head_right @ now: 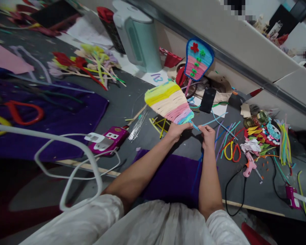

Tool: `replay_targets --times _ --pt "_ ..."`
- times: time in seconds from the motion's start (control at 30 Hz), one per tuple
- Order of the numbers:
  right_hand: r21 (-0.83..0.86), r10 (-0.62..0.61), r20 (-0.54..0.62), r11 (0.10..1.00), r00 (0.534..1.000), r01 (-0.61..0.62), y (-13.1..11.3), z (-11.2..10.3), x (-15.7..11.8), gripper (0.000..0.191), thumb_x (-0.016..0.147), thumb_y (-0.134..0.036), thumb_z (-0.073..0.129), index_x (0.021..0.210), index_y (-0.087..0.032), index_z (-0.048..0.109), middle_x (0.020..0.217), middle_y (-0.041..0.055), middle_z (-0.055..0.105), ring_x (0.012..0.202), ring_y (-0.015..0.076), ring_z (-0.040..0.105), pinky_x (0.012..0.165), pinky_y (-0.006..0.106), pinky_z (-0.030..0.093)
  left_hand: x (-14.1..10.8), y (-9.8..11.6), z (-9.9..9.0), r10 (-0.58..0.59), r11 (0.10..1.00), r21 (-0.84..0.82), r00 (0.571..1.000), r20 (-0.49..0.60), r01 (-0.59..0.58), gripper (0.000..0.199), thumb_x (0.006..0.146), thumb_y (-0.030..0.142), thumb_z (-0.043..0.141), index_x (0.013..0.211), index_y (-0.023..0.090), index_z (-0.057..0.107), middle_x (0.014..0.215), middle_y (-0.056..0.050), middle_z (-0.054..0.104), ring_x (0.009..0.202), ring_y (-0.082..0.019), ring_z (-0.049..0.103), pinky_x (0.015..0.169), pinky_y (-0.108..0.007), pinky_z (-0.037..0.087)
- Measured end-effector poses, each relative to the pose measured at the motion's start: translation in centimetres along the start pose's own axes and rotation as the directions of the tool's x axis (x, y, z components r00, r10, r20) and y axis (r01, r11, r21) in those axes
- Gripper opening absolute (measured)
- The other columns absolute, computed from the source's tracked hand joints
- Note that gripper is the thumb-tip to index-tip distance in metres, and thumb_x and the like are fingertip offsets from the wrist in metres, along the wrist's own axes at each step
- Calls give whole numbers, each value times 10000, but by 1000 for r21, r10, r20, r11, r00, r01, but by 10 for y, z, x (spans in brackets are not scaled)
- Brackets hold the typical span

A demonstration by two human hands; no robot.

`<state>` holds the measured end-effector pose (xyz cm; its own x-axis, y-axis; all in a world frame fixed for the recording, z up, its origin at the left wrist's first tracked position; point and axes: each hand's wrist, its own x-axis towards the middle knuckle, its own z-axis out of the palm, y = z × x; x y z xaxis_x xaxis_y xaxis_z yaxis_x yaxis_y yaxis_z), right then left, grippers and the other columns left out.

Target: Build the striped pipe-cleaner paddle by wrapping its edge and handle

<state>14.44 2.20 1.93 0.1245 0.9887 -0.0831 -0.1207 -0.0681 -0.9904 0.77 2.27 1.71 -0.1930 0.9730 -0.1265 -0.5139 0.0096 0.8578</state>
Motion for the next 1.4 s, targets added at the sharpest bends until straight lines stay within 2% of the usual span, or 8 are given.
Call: replay_targets --times 0.27,0.47,0.6,0.73,0.9,1.1,1.2,1.4 --pt "437 335 303 783 892 -442 5 4 0 220 591 -195 725 613 -170 507 561 -68 480 480 39 358 390 150 203 -3 2 -1 -267 938 -201 959 98 281 258 489 177 806 690 114 658 629 -27 669 570 -135 634 660 -277 552" --pt "577 240 125 772 963 -268 9 25 -6 173 607 -189 693 677 -174 536 573 -72 475 494 43 355 401 147 230 -5 -2 6 -364 870 -367 931 -24 330 114 600 101 739 676 110 654 617 -29 678 594 -114 657 655 -215 556" --pt "404 41 -134 914 990 17 15 38 -12 182 631 -239 692 675 -181 526 573 -76 447 491 49 349 416 173 238 -7 -2 10 -362 848 -448 927 -98 284 76 644 52 694 670 107 648 617 -23 678 594 -107 657 680 -222 563" --pt "-30 -318 -262 946 911 322 19 42 -19 179 739 -322 661 670 -177 582 633 -37 515 577 86 469 549 222 395 -7 -3 12 -320 856 -471 934 -158 214 81 637 46 698 659 107 650 632 -26 686 613 -118 667 710 -245 568" --pt "-426 -579 -81 756 811 497 17 22 -12 224 829 -369 590 829 -171 694 838 57 645 796 157 597 749 294 474 -5 0 9 -256 878 -453 952 -168 155 120 591 92 752 669 106 663 638 -32 693 628 -139 677 694 -260 571" --pt "-524 -312 256 751 915 402 19 2 -1 298 863 -408 536 821 -164 701 737 43 682 686 158 615 668 282 485 4 8 0 -145 898 -440 958 -246 22 215 512 156 814 663 112 668 633 -25 685 611 -140 672 688 -270 567" --pt "-558 -414 436 572 799 601 16 13 -12 237 893 -341 520 868 -191 702 836 56 702 787 161 634 763 295 487 6 13 -2 -52 907 -413 952 -300 -80 256 477 186 837 659 120 670 625 -12 677 597 -134 664 662 -259 564" --pt "-693 -817 164 303 552 654 5 18 -24 155 899 -199 520 974 -179 654 906 98 688 902 186 621 824 343 484 1 19 -1 12 931 -349 961 -275 -112 297 461 223 856 669 129 666 629 -12 678 573 -132 654 663 -270 565"
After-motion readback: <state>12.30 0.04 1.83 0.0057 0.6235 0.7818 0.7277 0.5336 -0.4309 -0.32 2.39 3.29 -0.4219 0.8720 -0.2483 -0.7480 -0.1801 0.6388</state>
